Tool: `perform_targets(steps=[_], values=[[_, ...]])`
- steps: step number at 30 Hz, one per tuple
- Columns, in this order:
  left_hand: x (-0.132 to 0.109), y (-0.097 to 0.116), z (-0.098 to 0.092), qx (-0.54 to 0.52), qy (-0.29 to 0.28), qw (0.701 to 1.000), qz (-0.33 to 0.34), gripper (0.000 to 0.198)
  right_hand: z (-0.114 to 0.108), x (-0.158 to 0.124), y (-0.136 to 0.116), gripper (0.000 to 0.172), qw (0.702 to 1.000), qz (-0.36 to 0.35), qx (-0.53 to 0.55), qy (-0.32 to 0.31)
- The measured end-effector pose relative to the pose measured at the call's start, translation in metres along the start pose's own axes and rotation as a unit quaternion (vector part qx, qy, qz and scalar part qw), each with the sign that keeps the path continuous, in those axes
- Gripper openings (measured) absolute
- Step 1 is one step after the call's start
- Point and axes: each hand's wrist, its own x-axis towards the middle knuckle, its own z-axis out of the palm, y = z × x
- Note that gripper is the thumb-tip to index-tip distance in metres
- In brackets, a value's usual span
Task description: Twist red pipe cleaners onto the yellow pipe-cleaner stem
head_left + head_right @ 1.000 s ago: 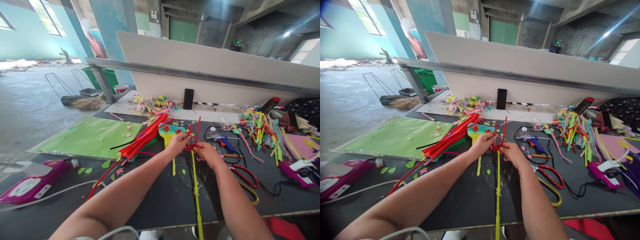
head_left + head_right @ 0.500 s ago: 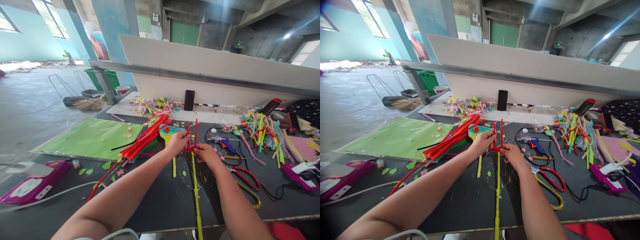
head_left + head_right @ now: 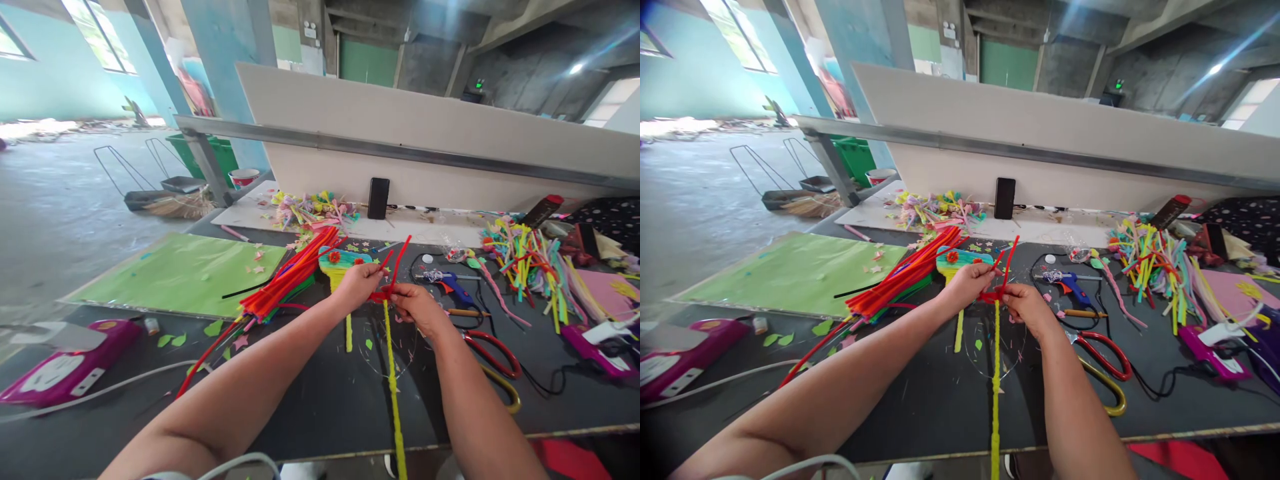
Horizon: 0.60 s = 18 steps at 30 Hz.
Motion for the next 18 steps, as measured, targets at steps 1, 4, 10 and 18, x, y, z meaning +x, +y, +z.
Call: perform_targets(steps=[1, 4, 10, 18], values=[[-0.0002, 0.0001, 0.0003, 0.022, -0.002, 1.0, 0.013, 0.029, -0.0002, 0.0001, 0.0007, 0.036, 1.0, -0.003, -0.008, 0.004], [-0.0003, -0.0018, 0.0016, 0.065, -0.013, 0.997, 0.039, 0.029, -0.0008, 0.0014, 0.0048, 0.035, 0.999, -0.001, -0.029, 0.026], [-0.0011, -0.0074, 0.0043, 0.102, -0.056, 0.993, 0.029, 0.023, -0.0031, 0.0032, 0.0091, 0.035, 0.999, 0.012, -0.027, 0.016], [-0.0022, -0.0015, 0.0003, -0.151, -0.036, 0.987, -0.042, 0.029, 0.0034, 0.0023, 0.0052, 0.022, 0.995, 0.029, -0.098, 0.022]])
